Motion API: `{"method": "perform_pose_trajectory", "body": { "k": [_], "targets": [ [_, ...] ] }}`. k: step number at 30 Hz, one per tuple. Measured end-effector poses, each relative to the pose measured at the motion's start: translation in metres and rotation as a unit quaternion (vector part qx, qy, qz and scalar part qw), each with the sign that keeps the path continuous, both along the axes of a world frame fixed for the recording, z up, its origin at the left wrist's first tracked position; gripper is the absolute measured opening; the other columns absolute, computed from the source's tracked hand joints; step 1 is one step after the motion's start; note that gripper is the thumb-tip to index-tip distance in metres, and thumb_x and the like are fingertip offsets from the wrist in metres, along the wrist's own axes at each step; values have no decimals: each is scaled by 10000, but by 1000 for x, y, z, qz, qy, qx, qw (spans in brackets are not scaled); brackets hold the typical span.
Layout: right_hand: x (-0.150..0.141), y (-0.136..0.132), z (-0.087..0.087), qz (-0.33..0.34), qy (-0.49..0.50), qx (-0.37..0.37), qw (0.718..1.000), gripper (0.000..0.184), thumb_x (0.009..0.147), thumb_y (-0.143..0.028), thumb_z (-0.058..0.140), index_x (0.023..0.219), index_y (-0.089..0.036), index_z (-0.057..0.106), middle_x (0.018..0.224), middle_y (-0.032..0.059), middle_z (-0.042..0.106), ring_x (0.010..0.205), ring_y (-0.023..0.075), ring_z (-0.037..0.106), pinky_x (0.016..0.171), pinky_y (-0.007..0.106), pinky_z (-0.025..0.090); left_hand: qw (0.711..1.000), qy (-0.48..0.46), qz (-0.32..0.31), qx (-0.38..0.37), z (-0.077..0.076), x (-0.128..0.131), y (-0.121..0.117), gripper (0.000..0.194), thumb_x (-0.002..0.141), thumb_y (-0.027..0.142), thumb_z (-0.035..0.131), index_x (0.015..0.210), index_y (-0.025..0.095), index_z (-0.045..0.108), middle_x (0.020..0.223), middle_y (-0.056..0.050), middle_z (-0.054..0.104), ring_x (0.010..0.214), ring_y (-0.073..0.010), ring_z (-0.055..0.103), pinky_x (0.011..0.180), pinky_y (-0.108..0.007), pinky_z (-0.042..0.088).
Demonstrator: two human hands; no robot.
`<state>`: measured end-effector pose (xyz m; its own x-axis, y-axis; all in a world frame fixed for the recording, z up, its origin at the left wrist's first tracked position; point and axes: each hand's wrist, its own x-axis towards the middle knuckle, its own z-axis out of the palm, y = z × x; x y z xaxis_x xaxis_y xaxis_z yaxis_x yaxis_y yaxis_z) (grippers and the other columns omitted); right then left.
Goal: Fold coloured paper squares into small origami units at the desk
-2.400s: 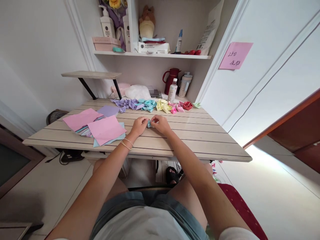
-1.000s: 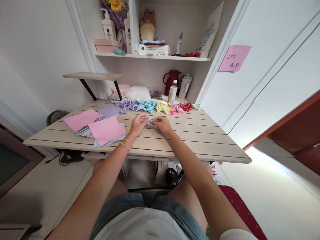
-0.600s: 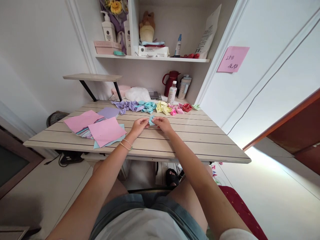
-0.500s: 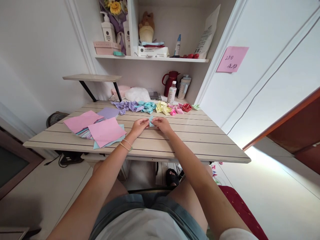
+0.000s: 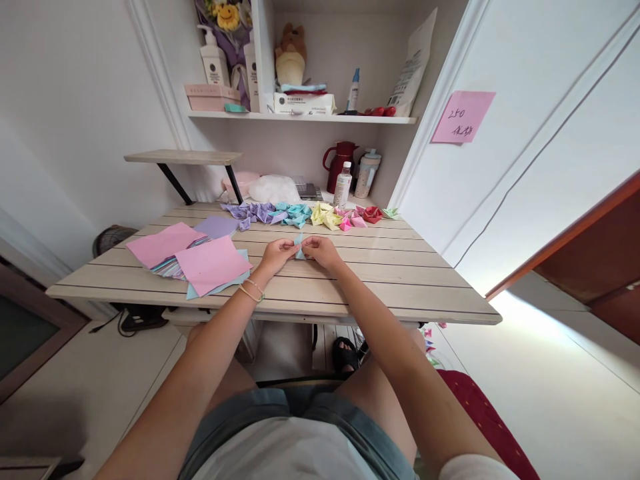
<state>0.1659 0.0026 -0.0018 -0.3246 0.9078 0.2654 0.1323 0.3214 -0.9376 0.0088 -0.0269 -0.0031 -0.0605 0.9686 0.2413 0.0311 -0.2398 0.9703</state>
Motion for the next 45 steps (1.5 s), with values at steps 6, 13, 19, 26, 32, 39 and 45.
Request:
{"method": "perform_pose_trajectory", "body": {
  "k": [6,13,19,26,32,39,45],
  "targets": [
    [-1,-1,1,12,-29,1,999,167,670,-259,575,792,-157,624,625,-8,617,578,111,568,537,202,433,1000,21,18,10,0,-2,1,308,572,372,756,715,125,639,633,-22,639,586,-128,584,599,-270,474],
    [-2,-4,4,9,-138,72,988,138,753,-226,520,829,-171,621,625,-13,638,576,114,585,613,223,430,996,48,57,41,-5,-5,7,275,577,345,749,715,128,651,664,-36,659,642,-152,608,642,-292,497],
    [-3,-9,9,-22,-234,159,959,116,753,-191,528,813,-174,626,609,-18,633,573,117,534,593,221,370,992,89,71,57,-3,-7,7,259,576,355,745,695,142,656,670,-31,655,669,-162,611,666,-293,486],
    [-2,-8,9,-16,-233,163,959,121,763,-186,525,831,-169,624,643,-7,641,595,119,527,625,224,365,989,122,59,63,-1,-8,7,259,604,373,722,700,141,659,695,-43,665,671,-159,611,667,-284,488],
    [-3,-7,8,-19,-231,165,959,114,781,-206,522,819,-167,622,644,-9,631,595,114,516,613,218,356,985,137,69,79,-5,-9,10,264,636,378,705,746,141,667,697,-45,671,689,-168,625,677,-295,501],
    [-3,-7,10,-7,-230,161,960,114,794,-225,513,805,-166,610,631,-7,627,592,116,511,602,217,343,973,188,80,104,2,-8,3,250,682,376,676,785,149,678,790,-72,696,744,-194,642,717,-316,508],
    [-2,-8,10,-21,-258,171,951,137,782,-238,513,687,-160,575,638,-2,592,579,109,459,576,218,317,956,265,66,107,3,-6,0,246,757,376,588,829,152,658,852,-77,699,772,-190,643,732,-307,506]
  ]
}}
